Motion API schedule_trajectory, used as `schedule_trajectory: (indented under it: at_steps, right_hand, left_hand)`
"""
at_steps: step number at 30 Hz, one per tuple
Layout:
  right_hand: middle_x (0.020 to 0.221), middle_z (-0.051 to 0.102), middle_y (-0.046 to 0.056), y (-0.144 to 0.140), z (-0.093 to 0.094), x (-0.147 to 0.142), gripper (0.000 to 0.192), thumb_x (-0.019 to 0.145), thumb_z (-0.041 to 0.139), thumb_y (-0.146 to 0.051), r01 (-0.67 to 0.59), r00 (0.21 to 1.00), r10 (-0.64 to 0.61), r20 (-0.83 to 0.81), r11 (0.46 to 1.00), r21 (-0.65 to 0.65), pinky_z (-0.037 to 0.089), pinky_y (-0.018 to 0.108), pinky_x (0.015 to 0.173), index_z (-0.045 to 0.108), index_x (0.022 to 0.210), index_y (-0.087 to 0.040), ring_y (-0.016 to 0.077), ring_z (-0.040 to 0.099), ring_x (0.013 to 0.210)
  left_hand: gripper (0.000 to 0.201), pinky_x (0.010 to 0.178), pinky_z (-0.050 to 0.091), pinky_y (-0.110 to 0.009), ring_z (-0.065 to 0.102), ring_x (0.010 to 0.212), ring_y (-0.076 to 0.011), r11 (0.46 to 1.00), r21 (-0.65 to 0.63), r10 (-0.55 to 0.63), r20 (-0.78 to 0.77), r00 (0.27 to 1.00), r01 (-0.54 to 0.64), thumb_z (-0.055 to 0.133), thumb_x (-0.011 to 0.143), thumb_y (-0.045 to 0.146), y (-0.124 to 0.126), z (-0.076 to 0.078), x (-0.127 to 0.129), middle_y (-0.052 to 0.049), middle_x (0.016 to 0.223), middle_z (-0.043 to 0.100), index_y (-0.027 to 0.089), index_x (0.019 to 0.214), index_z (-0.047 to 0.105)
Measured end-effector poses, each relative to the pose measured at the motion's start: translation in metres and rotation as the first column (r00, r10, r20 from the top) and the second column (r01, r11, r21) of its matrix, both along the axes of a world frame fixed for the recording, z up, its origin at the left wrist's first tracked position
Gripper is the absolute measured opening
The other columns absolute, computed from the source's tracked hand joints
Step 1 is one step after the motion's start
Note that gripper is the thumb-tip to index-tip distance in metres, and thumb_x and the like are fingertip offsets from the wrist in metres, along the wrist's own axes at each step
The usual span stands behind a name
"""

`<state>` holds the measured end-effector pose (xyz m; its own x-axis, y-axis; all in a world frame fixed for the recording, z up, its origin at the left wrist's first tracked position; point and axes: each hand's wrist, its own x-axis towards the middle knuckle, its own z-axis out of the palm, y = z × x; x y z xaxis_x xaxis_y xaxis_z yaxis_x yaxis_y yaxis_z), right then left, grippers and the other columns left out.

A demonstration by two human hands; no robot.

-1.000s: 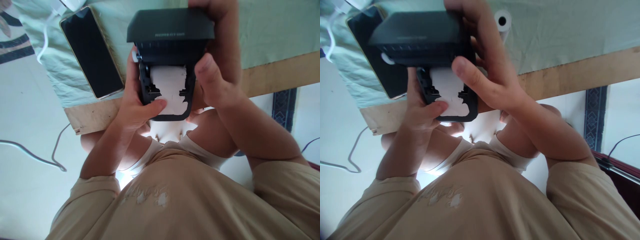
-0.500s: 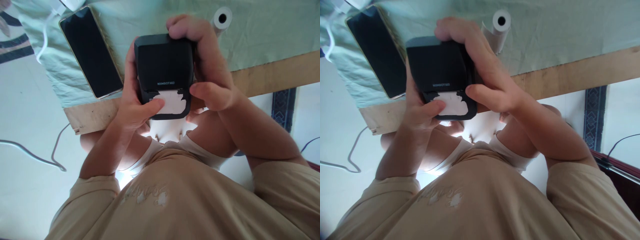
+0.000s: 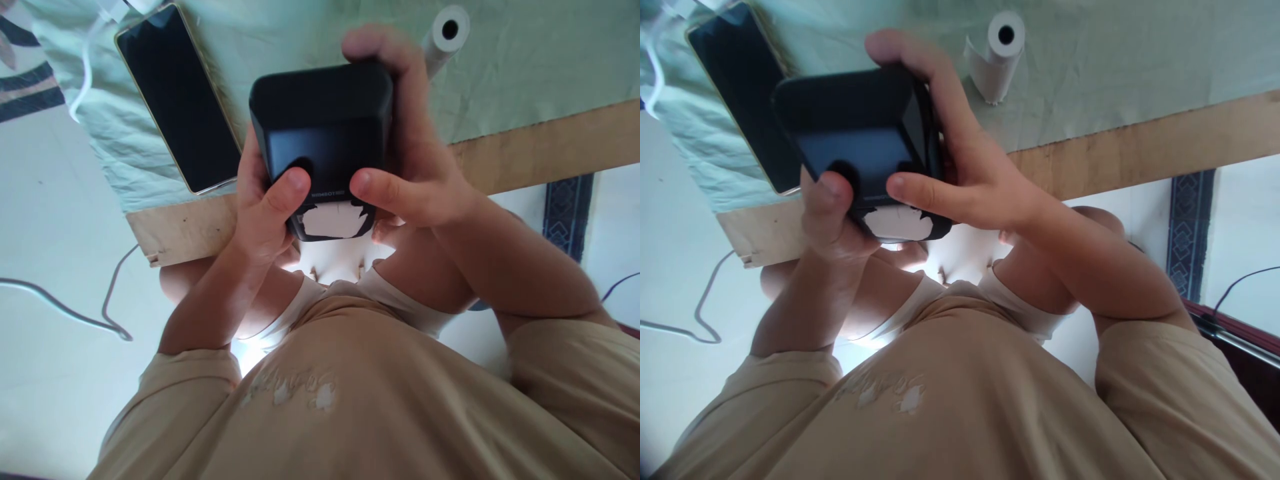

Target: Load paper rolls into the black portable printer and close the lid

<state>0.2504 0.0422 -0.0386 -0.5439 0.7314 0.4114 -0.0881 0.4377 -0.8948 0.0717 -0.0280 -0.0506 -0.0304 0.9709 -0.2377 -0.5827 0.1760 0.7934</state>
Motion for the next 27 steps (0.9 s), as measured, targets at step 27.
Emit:
schedule_trajectory:
  at_steps: [27]
  right_hand:
    - [0.165, 0.042, 0.016, 0.014, -0.022, 0.004, 0.097, 0.086, 0.073, -0.071, -0.105, 0.992, 0.099, -0.081, 0.991, -0.083, 0.057, 0.035, 0.121, 0.033, 0.154, -0.016, 0.0254, 0.05, 0.158]
  left_hand:
    - [0.049, 0.093, 0.07, -0.048, 0.076, 0.134, -0.0421, 0.986, 0.161, 0.043, -0.074, 0.996, -0.031, 0.098, 0.084, 0.055, -0.001, -0.003, 0.0, -0.01, 0.117, 0.081, 0.031, 0.124, 0.08]
